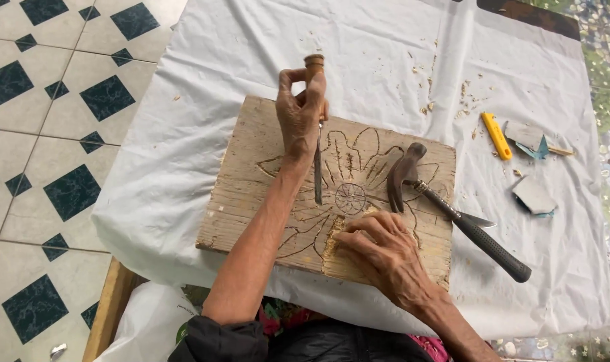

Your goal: The person carves a flower design into a rectangular wooden board using a chisel and hammer. They repeatedly strike the chisel to remove wood along the drawn outlines, occasionally brushing away wood shavings with their hand.

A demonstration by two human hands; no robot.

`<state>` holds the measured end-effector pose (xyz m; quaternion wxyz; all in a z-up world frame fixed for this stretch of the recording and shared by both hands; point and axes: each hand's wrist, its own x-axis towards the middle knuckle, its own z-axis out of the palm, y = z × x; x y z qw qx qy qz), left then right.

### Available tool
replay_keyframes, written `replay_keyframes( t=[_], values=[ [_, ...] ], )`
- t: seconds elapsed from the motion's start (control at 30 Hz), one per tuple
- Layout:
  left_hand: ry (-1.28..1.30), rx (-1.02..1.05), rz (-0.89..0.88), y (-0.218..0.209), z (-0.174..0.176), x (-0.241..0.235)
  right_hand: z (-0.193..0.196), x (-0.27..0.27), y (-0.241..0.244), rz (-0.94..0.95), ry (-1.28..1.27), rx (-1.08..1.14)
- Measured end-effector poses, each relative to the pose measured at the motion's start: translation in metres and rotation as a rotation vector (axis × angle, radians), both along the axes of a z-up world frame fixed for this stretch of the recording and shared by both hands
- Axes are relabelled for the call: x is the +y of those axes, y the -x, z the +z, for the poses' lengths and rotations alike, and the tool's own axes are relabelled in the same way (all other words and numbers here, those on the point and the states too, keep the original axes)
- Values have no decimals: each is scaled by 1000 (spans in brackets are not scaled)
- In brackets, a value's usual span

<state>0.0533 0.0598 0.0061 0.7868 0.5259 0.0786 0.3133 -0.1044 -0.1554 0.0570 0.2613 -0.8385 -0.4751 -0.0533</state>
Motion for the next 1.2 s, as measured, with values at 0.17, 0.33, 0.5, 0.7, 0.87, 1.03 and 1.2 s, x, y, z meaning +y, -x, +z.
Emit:
replay_keyframes(
  t=[0.17, 0.33, 0.5, 0.7, 0.87, 1.03, 1.2],
  values=[
    [-121, 7, 28, -3, -5, -2, 12, 14, -2, 44, 11, -9],
    [-200, 91, 80, 1, 5, -3, 8, 21, -8, 43, 154, -24],
    [-209, 86, 91, 7, 12, -3, -12, 17, -5, -74, 88, 42],
    [-229, 112, 91, 6, 13, -3, -9, 2, -21, -200, -98, 76],
    [-255, 96, 97, 5, 6, -4, 21, 14, 12, -67, -129, 239],
    [-284, 82, 85, 2, 2, -3, 3, 15, 7, -87, -150, 248],
    [-307, 125, 91, 6, 10, -4, -11, 15, 13, -175, 48, 0]
  ],
)
